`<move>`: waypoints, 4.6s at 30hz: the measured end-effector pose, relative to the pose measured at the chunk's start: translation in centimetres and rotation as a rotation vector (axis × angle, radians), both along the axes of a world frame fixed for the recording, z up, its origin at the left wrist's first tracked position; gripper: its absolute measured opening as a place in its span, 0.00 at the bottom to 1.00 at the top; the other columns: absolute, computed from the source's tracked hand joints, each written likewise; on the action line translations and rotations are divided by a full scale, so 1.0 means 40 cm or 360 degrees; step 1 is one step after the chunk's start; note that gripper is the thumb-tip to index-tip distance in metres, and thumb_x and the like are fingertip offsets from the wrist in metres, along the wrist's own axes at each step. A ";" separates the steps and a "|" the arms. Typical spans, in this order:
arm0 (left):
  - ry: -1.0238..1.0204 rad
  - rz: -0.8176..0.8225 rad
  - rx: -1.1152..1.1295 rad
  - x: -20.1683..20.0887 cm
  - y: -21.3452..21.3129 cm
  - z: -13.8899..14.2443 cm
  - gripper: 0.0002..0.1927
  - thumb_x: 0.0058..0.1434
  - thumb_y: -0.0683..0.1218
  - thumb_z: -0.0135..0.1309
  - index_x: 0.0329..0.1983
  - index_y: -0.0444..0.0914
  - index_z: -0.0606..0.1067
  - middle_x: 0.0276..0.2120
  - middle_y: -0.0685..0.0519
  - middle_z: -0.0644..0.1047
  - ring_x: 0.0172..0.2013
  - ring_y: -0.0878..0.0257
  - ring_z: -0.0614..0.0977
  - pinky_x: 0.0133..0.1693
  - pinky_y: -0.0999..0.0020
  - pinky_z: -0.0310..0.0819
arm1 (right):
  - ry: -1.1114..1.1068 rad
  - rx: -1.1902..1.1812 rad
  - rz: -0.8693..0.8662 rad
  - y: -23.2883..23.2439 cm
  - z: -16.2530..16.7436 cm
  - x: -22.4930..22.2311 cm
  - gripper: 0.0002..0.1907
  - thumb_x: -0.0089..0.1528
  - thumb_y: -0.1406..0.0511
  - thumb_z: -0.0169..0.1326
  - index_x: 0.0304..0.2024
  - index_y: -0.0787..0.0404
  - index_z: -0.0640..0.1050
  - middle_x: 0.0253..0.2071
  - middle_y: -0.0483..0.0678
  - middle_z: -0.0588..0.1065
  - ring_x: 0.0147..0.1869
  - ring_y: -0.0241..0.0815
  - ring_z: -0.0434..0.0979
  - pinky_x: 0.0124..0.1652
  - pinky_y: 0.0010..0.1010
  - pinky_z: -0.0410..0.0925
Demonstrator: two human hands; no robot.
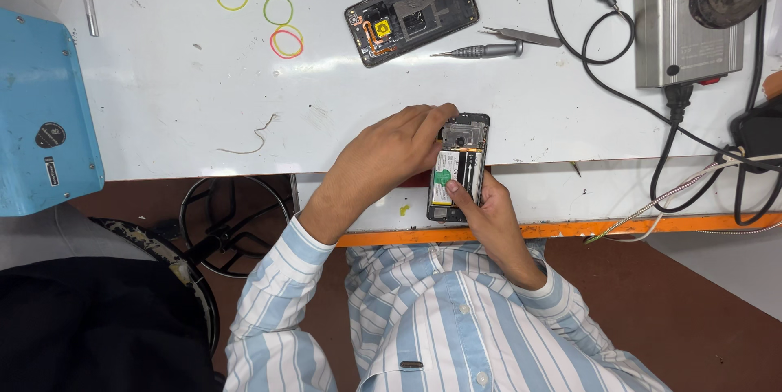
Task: The person uses a precision screwdriver to remove screws from a disassembled smartphone chassis. They then use tweezers to lift and remove a metal shielding plate from the phone's interior.
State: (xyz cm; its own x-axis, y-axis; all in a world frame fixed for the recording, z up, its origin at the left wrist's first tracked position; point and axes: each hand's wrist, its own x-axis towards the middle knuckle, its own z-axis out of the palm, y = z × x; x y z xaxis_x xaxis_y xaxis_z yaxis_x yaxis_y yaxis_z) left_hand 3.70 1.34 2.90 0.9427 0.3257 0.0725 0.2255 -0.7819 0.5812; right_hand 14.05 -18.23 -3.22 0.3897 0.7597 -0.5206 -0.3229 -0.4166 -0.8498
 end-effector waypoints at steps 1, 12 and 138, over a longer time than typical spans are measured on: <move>-0.0029 0.0010 -0.0009 0.002 -0.002 0.001 0.26 0.60 0.44 0.60 0.60 0.35 0.69 0.50 0.44 0.79 0.51 0.52 0.82 0.49 0.63 0.79 | -0.0002 0.0010 -0.0001 -0.001 -0.002 0.001 0.15 0.68 0.63 0.53 0.53 0.67 0.76 0.43 0.48 0.80 0.45 0.30 0.78 0.45 0.24 0.73; -0.0016 -0.0110 0.0422 0.029 -0.007 -0.011 0.24 0.60 0.42 0.57 0.60 0.38 0.70 0.47 0.48 0.81 0.49 0.56 0.83 0.47 0.65 0.81 | -0.0272 -0.0226 0.0137 -0.001 0.005 0.024 0.12 0.66 0.62 0.57 0.46 0.65 0.79 0.35 0.49 0.81 0.37 0.32 0.79 0.37 0.24 0.73; -0.0488 0.0504 -0.0463 0.011 -0.054 -0.074 0.09 0.67 0.38 0.53 0.50 0.35 0.76 0.51 0.49 0.77 0.57 0.52 0.75 0.56 0.60 0.73 | -0.1631 0.0203 0.0520 0.096 0.167 0.189 0.08 0.59 0.67 0.65 0.41 0.60 0.83 0.40 0.46 0.80 0.47 0.41 0.75 0.44 0.31 0.71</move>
